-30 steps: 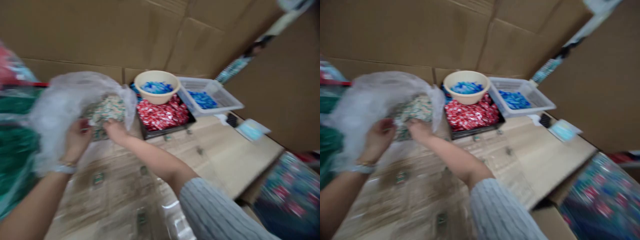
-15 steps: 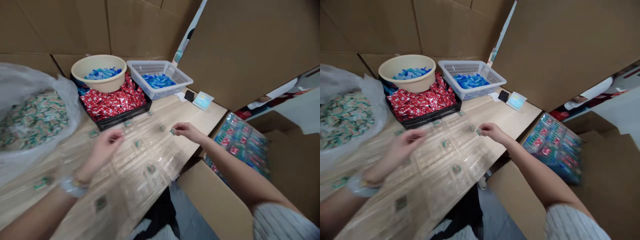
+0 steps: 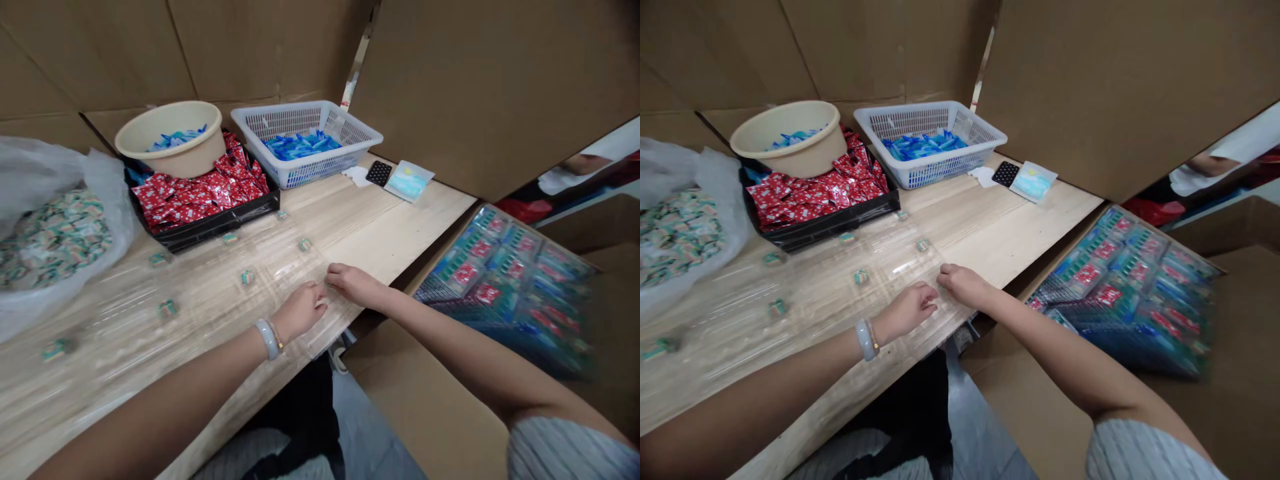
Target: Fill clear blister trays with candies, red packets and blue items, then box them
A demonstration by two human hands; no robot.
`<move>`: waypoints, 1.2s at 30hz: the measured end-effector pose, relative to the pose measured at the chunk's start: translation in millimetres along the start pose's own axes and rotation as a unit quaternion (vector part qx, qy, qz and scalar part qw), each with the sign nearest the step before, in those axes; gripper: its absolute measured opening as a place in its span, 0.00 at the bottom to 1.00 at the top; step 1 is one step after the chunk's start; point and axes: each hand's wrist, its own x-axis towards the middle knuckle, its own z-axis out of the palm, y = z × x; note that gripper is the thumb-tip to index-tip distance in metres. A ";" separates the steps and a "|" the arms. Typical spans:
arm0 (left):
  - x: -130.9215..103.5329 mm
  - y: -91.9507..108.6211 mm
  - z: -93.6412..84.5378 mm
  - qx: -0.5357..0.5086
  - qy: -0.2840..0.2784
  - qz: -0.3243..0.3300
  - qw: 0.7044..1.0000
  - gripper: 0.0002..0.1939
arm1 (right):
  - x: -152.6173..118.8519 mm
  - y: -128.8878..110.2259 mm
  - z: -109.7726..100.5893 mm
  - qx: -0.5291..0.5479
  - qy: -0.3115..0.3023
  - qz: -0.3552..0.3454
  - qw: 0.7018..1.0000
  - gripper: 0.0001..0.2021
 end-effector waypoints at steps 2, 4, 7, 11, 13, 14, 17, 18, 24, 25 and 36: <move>0.5 2.0 0.5 0.022 -0.009 -0.005 1.000 0.03 | -0.7 2.7 3.0 -0.033 -0.007 -0.014 0.999 0.10; 1.2 3.2 1.3 0.031 -0.013 -0.012 0.999 0.04 | -1.2 5.6 6.3 -0.033 -0.013 -0.028 0.999 0.09; 1.9 4.2 3.4 0.034 -0.008 -0.015 0.999 0.04 | -1.2 8.3 8.3 -0.013 -0.018 -0.035 0.999 0.09; 3.1 7.0 5.5 0.048 0.008 -0.014 0.999 0.05 | -1.2 6.8 1.1 0.016 -0.026 -0.003 1.000 0.10; 5.8 8.6 6.2 0.062 0.033 -0.024 0.997 0.07 | -3.0 6.4 -4.4 0.048 -0.022 0.010 0.999 0.12; 8.0 9.1 6.6 0.070 0.047 -0.031 0.996 0.07 | -4.6 6.9 -6.4 0.065 -0.015 0.014 0.998 0.13; 16.2 9.4 8.4 0.094 0.061 -0.047 0.993 0.07 | -11.5 11.6 -6.1 0.112 0.015 0.037 0.993 0.14; 18.8 9.2 9.1 0.100 0.058 -0.051 0.992 0.07 | -14.1 13.8 -3.8 0.124 0.026 0.049 0.991 0.13; 27.7 8.2 13.0 0.115 0.047 -0.062 0.990 0.07 | -19.3 20.9 13.9 0.158 0.079 0.083 0.981 0.07; 29.3 7.9 14.1 0.114 0.044 -0.065 0.990 0.07 | -18.0 20.7 15.4 0.158 0.085 0.081 0.980 0.07; 17.5 13.7 -0.8 0.010 0.092 -0.092 0.992 0.06 | -19.9 14.4 11.7 0.149 0.118 0.087 0.978 0.06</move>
